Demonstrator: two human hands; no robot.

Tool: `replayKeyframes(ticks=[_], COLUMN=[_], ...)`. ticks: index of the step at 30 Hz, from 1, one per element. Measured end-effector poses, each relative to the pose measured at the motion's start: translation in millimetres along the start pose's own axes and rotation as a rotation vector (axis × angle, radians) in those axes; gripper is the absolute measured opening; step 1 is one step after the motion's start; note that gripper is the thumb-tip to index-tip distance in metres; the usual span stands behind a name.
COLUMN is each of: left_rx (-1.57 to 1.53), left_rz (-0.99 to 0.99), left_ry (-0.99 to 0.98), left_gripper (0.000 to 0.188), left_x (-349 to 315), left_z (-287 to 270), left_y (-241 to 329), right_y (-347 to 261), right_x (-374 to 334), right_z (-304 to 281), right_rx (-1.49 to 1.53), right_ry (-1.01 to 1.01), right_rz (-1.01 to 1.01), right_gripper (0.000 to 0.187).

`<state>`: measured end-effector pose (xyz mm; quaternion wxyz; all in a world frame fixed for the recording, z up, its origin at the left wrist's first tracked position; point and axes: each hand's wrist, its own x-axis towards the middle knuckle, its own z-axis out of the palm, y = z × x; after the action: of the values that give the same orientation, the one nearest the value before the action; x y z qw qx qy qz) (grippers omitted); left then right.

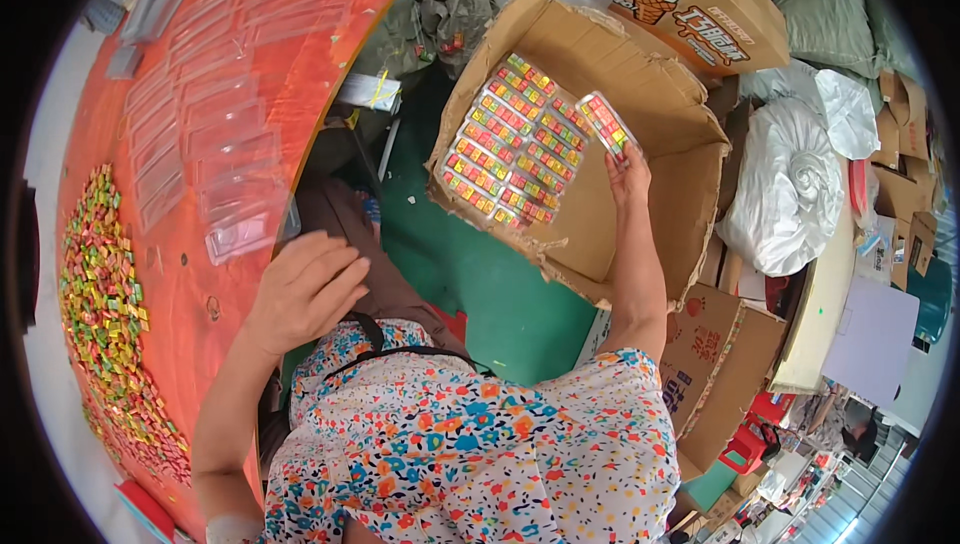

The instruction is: Sorting small colorful items by color and placing them into clear plastic containers, then organizing them into a cardboard box.

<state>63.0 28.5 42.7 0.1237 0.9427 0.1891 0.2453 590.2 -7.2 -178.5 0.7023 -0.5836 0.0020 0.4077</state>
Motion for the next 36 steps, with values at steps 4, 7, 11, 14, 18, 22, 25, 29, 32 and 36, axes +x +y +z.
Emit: replayKeyframes(ticks=[4, 7, 11, 14, 18, 22, 25, 29, 32, 36], left_rx=[0.121, 0.224, 0.529, 0.622, 0.588, 0.609, 0.629, 0.662, 0.664, 0.660], left_rz=[-0.066, -0.127, -0.219, -0.180, -0.173, -0.215, -0.241, -0.213, -0.209, -0.221], left_ry=[0.024, -0.008, -0.202, -0.281, -0.240, -0.268, -0.280, -0.206, -0.205, -0.209], left_gripper=[0.042, 0.048, 0.062, 0.068, 0.079, 0.082, 0.081, 0.070, 0.065, 0.064], left_x=[60.5, 117.3, 159.6, 160.5, 168.2, 173.7, 170.2, 169.3, 172.3, 170.3], left_z=[6.3, 22.9, 59.2, 68.2, 78.7, 78.8, 76.3, 74.3, 73.1, 73.3], left_y=[-29.8, -75.5, -161.6, -195.6, -192.3, -182.7, -184.6, -184.5, -182.1, -181.2], right_y=[5.2, -0.4, 2.3, 5.4, 3.2, 10.8, 21.5, 34.9, 43.3, 49.9], right_x=[13.2, 29.0, 43.0, 51.9, 71.9, 100.0, 119.1, 139.6, 151.1, 164.5], right_z=[-12.9, -31.5, -26.9, -20.0, -39.6, -46.7, -37.1, -28.0, -22.8, -12.6], right_rx=[-0.031, -0.013, -0.022, -0.085, -0.120, -0.174, -0.240, -0.289, -0.343, -0.483], right_ry=[0.039, 0.084, 0.081, 0.112, 0.119, 0.155, 0.155, 0.107, 0.110, 0.094], right_rz=[-0.003, -0.031, -0.029, -0.050, -0.052, -0.082, -0.069, -0.031, -0.009, 0.031], right_gripper=[0.023, 0.023, 0.024, 0.025, 0.031, 0.033, 0.038, 0.040, 0.040, 0.031])
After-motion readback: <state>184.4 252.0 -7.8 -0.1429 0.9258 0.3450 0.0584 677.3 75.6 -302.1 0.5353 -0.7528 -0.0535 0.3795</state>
